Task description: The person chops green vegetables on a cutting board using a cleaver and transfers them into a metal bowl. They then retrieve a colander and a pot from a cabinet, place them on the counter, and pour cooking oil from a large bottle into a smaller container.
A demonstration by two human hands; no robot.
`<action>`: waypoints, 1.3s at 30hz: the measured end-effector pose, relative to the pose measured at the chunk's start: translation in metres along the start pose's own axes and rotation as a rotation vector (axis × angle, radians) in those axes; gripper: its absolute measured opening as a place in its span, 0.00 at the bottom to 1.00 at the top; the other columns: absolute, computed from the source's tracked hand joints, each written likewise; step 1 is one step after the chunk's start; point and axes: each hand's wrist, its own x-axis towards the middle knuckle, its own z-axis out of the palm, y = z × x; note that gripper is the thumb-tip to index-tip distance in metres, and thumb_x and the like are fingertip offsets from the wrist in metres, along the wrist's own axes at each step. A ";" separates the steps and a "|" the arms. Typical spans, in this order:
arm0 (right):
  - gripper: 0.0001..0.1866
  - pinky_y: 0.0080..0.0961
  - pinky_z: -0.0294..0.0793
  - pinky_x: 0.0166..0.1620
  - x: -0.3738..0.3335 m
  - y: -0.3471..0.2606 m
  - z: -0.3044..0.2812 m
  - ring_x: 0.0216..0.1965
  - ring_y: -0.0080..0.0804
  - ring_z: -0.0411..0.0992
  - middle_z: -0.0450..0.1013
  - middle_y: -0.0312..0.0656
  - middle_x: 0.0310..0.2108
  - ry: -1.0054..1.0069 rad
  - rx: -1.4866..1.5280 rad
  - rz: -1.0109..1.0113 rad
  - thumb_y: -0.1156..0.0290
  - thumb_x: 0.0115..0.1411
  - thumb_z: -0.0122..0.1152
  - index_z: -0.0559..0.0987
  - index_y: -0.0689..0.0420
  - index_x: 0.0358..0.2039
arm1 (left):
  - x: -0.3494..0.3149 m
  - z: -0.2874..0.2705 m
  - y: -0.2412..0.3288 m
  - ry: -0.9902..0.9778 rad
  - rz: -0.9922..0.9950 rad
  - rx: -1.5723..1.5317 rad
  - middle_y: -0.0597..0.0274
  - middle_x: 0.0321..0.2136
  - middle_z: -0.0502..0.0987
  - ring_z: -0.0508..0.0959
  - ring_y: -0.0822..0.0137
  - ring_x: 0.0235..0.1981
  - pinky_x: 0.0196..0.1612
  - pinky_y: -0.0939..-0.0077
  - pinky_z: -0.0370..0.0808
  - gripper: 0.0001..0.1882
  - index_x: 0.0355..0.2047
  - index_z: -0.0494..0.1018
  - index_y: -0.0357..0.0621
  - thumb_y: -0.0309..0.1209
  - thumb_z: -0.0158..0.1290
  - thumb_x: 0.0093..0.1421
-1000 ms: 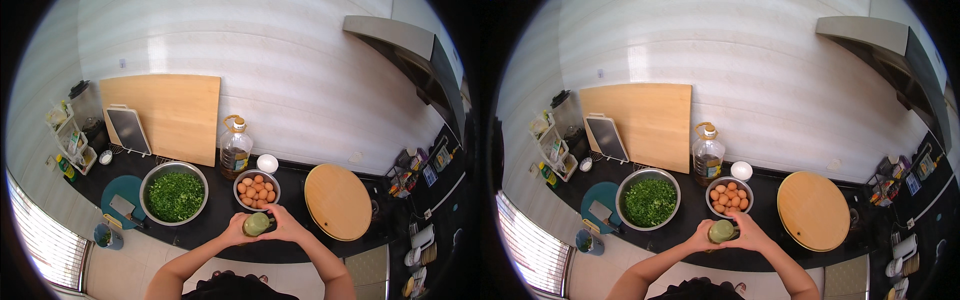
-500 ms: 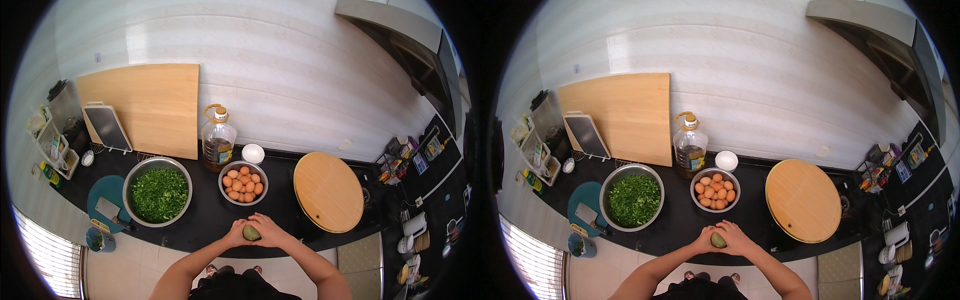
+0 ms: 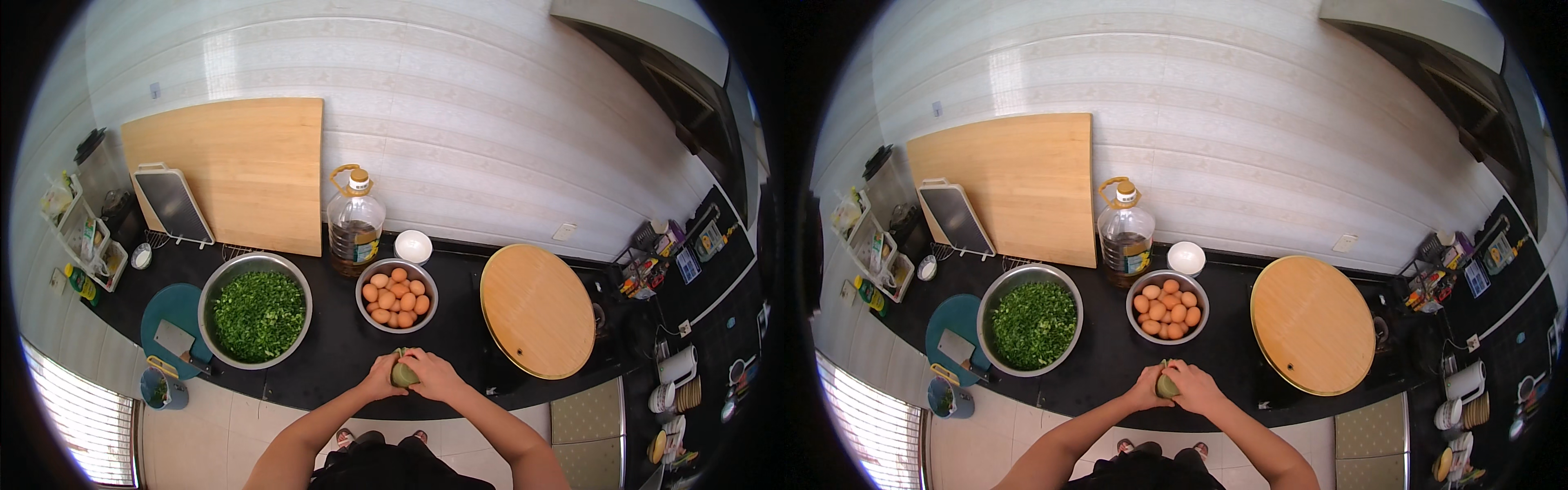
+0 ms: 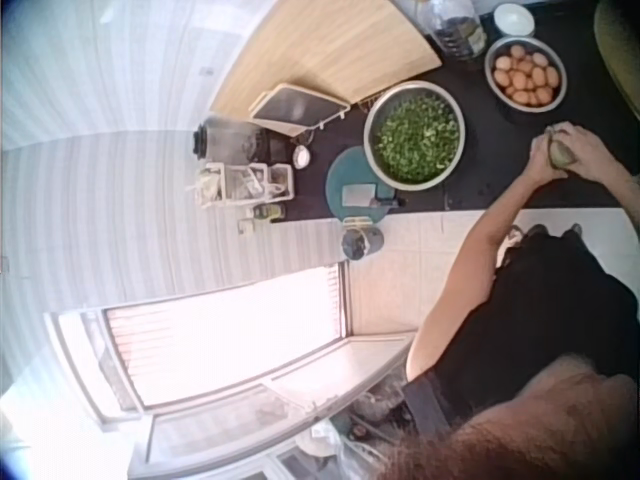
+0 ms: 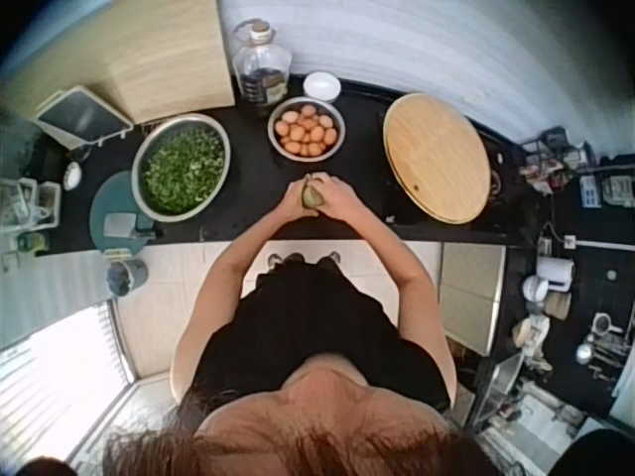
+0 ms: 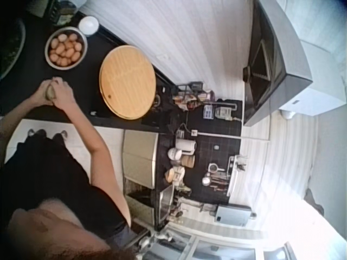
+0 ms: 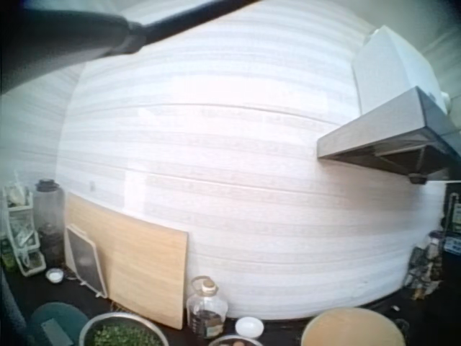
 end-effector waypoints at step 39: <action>0.43 0.38 0.72 0.42 0.019 -0.021 0.018 0.42 0.51 0.70 0.65 0.54 0.44 0.049 0.081 0.436 0.52 0.41 0.67 0.58 0.58 0.53 | -0.037 0.003 0.034 0.476 -0.145 0.252 0.51 0.38 0.70 0.69 0.53 0.41 0.45 0.63 0.67 0.40 0.44 0.63 0.38 0.39 0.69 0.31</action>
